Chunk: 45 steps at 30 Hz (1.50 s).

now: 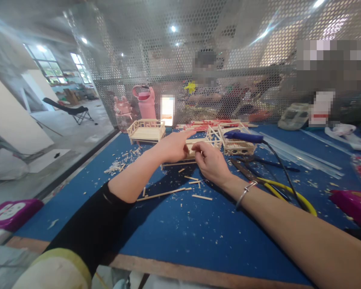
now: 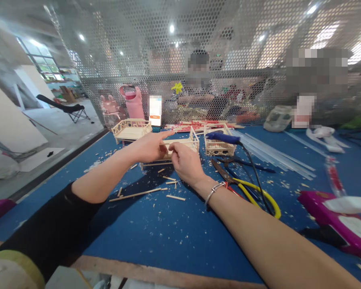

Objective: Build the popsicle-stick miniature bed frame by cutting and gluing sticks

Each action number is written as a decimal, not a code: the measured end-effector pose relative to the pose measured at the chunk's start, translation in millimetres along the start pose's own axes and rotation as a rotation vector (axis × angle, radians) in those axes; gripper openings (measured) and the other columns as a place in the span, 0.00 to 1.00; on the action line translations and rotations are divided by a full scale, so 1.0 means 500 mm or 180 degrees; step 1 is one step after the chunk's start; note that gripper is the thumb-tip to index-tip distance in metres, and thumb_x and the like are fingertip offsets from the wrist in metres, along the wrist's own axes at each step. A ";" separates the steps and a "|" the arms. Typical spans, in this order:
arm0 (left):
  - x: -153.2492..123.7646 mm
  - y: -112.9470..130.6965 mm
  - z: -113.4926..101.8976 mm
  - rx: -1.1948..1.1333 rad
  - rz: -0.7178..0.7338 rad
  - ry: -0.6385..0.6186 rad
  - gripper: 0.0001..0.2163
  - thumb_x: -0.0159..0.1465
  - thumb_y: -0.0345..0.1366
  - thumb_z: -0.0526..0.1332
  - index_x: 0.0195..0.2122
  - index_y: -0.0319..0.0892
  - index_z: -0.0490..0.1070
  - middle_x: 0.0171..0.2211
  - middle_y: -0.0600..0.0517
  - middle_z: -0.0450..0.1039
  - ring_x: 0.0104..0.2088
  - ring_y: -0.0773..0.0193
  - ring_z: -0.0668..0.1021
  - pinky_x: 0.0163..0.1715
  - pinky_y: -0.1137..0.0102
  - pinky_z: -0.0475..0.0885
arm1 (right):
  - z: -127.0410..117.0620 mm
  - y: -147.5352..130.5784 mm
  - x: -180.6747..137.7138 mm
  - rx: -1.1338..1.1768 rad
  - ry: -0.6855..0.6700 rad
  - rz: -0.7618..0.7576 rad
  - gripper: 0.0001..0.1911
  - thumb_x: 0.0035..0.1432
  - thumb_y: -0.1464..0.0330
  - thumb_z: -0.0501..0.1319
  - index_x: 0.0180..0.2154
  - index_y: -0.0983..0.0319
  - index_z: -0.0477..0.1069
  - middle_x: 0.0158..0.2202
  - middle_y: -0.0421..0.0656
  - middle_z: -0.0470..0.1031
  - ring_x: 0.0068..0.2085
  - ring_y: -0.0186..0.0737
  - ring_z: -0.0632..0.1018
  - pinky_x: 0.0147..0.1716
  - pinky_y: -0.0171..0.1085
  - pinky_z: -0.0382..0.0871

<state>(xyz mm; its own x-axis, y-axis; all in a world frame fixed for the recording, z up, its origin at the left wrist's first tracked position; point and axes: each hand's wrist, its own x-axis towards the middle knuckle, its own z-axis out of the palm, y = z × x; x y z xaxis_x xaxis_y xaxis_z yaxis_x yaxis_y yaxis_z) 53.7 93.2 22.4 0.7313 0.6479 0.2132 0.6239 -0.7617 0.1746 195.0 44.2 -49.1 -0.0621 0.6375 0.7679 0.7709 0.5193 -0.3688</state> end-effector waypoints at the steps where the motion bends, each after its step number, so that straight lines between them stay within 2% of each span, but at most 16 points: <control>1: 0.000 -0.001 0.000 -0.0035 0.0011 -0.0038 0.34 0.49 0.27 0.54 0.60 0.41 0.53 0.41 0.45 0.74 0.39 0.58 0.75 0.36 0.68 0.67 | -0.001 -0.001 0.000 -0.0059 -0.0006 0.0057 0.11 0.53 0.73 0.48 0.33 0.61 0.68 0.29 0.44 0.74 0.30 0.38 0.73 0.31 0.35 0.63; 4: -0.001 -0.002 -0.001 -0.0223 0.0050 -0.0075 0.36 0.47 0.25 0.54 0.61 0.42 0.52 0.40 0.47 0.74 0.39 0.60 0.75 0.37 0.68 0.67 | -0.007 -0.005 0.003 -0.0227 -0.0075 0.0291 0.11 0.54 0.71 0.47 0.34 0.61 0.66 0.23 0.41 0.70 0.24 0.37 0.70 0.26 0.34 0.60; 8: -0.009 0.000 -0.020 -0.0564 0.0092 0.0422 0.34 0.46 0.24 0.54 0.58 0.42 0.57 0.42 0.48 0.73 0.41 0.60 0.74 0.41 0.67 0.67 | -0.016 -0.008 0.003 -0.0197 -0.0096 0.0497 0.10 0.54 0.70 0.48 0.34 0.60 0.66 0.18 0.37 0.65 0.20 0.34 0.66 0.25 0.34 0.57; 11: -0.028 0.000 -0.039 -0.0861 0.0056 0.1107 0.27 0.50 0.25 0.53 0.53 0.42 0.62 0.41 0.49 0.72 0.39 0.64 0.73 0.40 0.69 0.67 | -0.022 -0.006 -0.001 0.0007 0.0067 0.0523 0.08 0.55 0.68 0.49 0.35 0.59 0.65 0.17 0.35 0.63 0.19 0.32 0.63 0.24 0.33 0.57; 16: -0.083 -0.021 -0.032 -0.0932 -0.0517 0.2515 0.11 0.56 0.31 0.54 0.41 0.41 0.67 0.27 0.53 0.69 0.28 0.69 0.70 0.31 0.72 0.67 | -0.049 -0.004 0.016 0.0260 0.0444 0.0469 0.06 0.54 0.66 0.53 0.35 0.60 0.63 0.18 0.34 0.60 0.19 0.31 0.62 0.21 0.32 0.58; 19: -0.110 -0.051 -0.011 -0.0879 -0.0848 0.2611 0.05 0.56 0.35 0.56 0.33 0.41 0.67 0.22 0.56 0.65 0.24 0.70 0.67 0.27 0.73 0.64 | -0.091 -0.014 0.051 0.0176 0.0650 0.0557 0.06 0.53 0.67 0.54 0.35 0.59 0.64 0.21 0.37 0.64 0.21 0.32 0.65 0.21 0.33 0.59; 21: -0.119 -0.070 -0.001 -0.0863 -0.1048 0.2531 0.05 0.58 0.36 0.55 0.31 0.41 0.67 0.19 0.57 0.62 0.21 0.70 0.65 0.25 0.73 0.62 | -0.128 -0.019 0.074 -0.0071 0.0529 0.0531 0.06 0.52 0.68 0.54 0.35 0.59 0.66 0.24 0.40 0.68 0.24 0.33 0.68 0.24 0.34 0.62; 23: -0.122 -0.084 0.006 -0.0840 -0.1179 0.2534 0.06 0.59 0.36 0.54 0.30 0.41 0.67 0.17 0.58 0.59 0.20 0.70 0.63 0.24 0.73 0.60 | -0.167 -0.016 0.084 -0.0373 -0.0131 0.0346 0.08 0.49 0.71 0.56 0.35 0.59 0.68 0.29 0.42 0.72 0.28 0.36 0.71 0.27 0.36 0.64; 27: -0.115 -0.092 0.024 -0.0934 -0.1213 0.2640 0.07 0.59 0.31 0.52 0.37 0.41 0.66 0.22 0.56 0.65 0.24 0.68 0.68 0.29 0.72 0.64 | -0.222 -0.001 0.053 -0.0603 -0.2735 -0.0041 0.10 0.41 0.70 0.62 0.30 0.57 0.74 0.29 0.43 0.76 0.26 0.39 0.74 0.22 0.36 0.63; 29: -0.111 -0.091 0.038 -0.1044 -0.1142 0.2586 0.10 0.58 0.29 0.51 0.41 0.40 0.64 0.29 0.52 0.70 0.30 0.67 0.71 0.35 0.71 0.66 | -0.226 -0.003 0.027 -0.0605 -0.3198 0.0030 0.06 0.44 0.66 0.62 0.29 0.56 0.74 0.23 0.41 0.74 0.20 0.37 0.72 0.17 0.35 0.59; 30: -0.110 -0.091 0.045 -0.1083 -0.1111 0.2536 0.10 0.58 0.28 0.51 0.42 0.39 0.64 0.32 0.51 0.71 0.32 0.66 0.72 0.38 0.70 0.66 | -0.221 -0.007 0.016 -0.0677 -0.3136 0.0080 0.05 0.47 0.64 0.60 0.25 0.56 0.73 0.21 0.41 0.73 0.19 0.36 0.71 0.16 0.35 0.57; 34: -0.108 -0.098 0.061 -0.1203 -0.1186 0.2399 0.10 0.58 0.29 0.52 0.42 0.39 0.64 0.36 0.48 0.72 0.37 0.64 0.73 0.41 0.68 0.67 | -0.183 -0.029 -0.010 -0.1138 -0.2461 0.0287 0.17 0.55 0.64 0.53 0.16 0.58 0.60 0.15 0.41 0.67 0.18 0.36 0.68 0.18 0.35 0.55; 37: -0.110 -0.107 0.060 -0.1307 -0.1299 0.2475 0.10 0.58 0.31 0.53 0.41 0.39 0.63 0.35 0.49 0.71 0.35 0.64 0.73 0.40 0.68 0.68 | -0.164 -0.035 -0.018 -0.0997 -0.2337 0.0254 0.05 0.51 0.71 0.54 0.24 0.58 0.63 0.22 0.41 0.71 0.23 0.36 0.70 0.22 0.34 0.58; 40: -0.110 -0.112 0.057 -0.1356 -0.1375 0.2508 0.10 0.58 0.32 0.54 0.41 0.39 0.63 0.35 0.48 0.71 0.34 0.65 0.72 0.38 0.68 0.68 | -0.162 -0.035 -0.018 -0.0822 -0.2162 -0.0101 0.04 0.47 0.71 0.57 0.26 0.59 0.62 0.30 0.43 0.72 0.30 0.39 0.72 0.28 0.35 0.62; 43: -0.109 -0.113 0.057 -0.1419 -0.1421 0.2419 0.11 0.57 0.32 0.54 0.42 0.38 0.63 0.36 0.47 0.71 0.34 0.65 0.72 0.38 0.68 0.68 | -0.160 -0.033 -0.010 -0.1037 -0.2067 0.0061 0.15 0.54 0.61 0.53 0.19 0.59 0.57 0.22 0.42 0.68 0.25 0.38 0.69 0.25 0.36 0.60; 45: -0.108 -0.113 0.060 -0.1428 -0.1428 0.2339 0.12 0.57 0.32 0.55 0.43 0.37 0.63 0.37 0.47 0.71 0.34 0.64 0.72 0.38 0.68 0.68 | -0.148 -0.028 -0.005 -0.1001 -0.1965 0.0271 0.19 0.59 0.60 0.46 0.19 0.58 0.57 0.19 0.41 0.67 0.22 0.38 0.68 0.23 0.36 0.59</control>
<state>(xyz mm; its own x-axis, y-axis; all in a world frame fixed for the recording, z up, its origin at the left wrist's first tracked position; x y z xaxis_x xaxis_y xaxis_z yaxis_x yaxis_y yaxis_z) -12.7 101.3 -27.7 0.0014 0.8297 0.5582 0.5283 -0.4746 0.7041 231.3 -7.0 -7.1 -0.2704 0.9240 0.2705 0.9302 0.3231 -0.1739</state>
